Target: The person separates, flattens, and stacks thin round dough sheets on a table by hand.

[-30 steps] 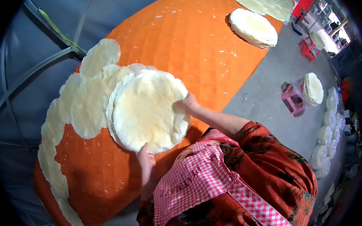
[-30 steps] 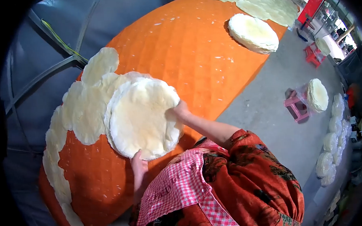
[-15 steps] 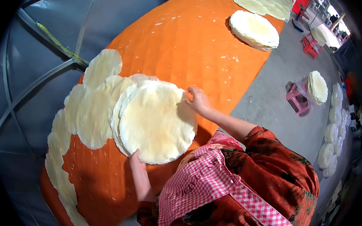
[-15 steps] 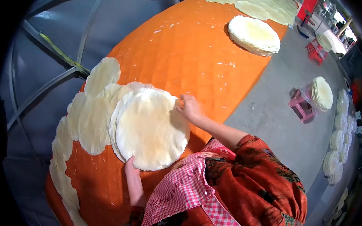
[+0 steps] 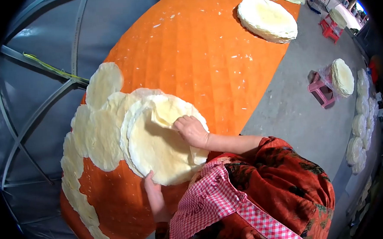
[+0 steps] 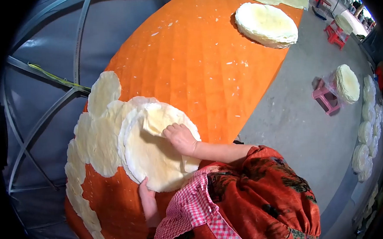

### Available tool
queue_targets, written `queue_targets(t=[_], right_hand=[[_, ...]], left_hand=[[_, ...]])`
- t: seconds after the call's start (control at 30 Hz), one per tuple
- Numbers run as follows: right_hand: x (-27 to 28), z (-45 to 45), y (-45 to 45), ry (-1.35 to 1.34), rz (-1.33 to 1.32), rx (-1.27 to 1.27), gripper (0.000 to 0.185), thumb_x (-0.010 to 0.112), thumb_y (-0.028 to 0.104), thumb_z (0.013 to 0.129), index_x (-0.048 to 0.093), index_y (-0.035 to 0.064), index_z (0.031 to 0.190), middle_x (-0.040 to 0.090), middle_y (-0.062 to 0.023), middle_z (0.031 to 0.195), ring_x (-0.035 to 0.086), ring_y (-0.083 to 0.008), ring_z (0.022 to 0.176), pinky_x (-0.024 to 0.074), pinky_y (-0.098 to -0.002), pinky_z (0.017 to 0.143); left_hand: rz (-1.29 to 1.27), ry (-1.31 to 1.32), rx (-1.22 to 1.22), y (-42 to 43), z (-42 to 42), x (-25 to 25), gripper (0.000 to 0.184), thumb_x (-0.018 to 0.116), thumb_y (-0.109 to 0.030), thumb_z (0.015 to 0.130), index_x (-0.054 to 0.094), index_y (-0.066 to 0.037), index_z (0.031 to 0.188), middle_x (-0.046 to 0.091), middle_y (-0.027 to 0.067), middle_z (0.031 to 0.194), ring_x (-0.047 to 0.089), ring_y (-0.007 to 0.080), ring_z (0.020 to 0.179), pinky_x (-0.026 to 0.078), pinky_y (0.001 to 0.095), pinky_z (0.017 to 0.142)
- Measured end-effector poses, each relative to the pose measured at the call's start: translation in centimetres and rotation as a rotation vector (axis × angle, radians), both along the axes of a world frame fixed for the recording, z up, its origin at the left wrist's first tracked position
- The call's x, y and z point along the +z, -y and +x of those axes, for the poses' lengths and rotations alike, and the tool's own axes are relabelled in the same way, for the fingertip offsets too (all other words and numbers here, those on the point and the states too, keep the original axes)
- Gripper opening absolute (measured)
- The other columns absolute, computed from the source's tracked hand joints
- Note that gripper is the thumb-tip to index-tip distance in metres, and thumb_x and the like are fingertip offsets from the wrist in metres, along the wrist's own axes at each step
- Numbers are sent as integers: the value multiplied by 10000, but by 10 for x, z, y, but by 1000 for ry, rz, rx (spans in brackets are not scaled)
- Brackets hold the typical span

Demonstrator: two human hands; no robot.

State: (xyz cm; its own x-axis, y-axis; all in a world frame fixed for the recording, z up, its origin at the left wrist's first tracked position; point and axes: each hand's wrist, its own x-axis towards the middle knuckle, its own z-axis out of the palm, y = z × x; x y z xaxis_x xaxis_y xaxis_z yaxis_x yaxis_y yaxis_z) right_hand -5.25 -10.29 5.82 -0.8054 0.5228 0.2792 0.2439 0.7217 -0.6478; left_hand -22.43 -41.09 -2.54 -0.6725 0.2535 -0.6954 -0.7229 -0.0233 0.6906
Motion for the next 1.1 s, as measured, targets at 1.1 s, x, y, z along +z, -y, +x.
queue_targets(t=[1.1], right_hand=[[-11,-60,-42,309,190,-202,328,598,91,708,557,27,1027,558,-140,1028,509,-294,996,408,-416,794]], left_hand=[[121,10,49,-1,2,-2,514,580,-36,829,405,88,1297,487,218,1270,483,366,1171,422,504,995]])
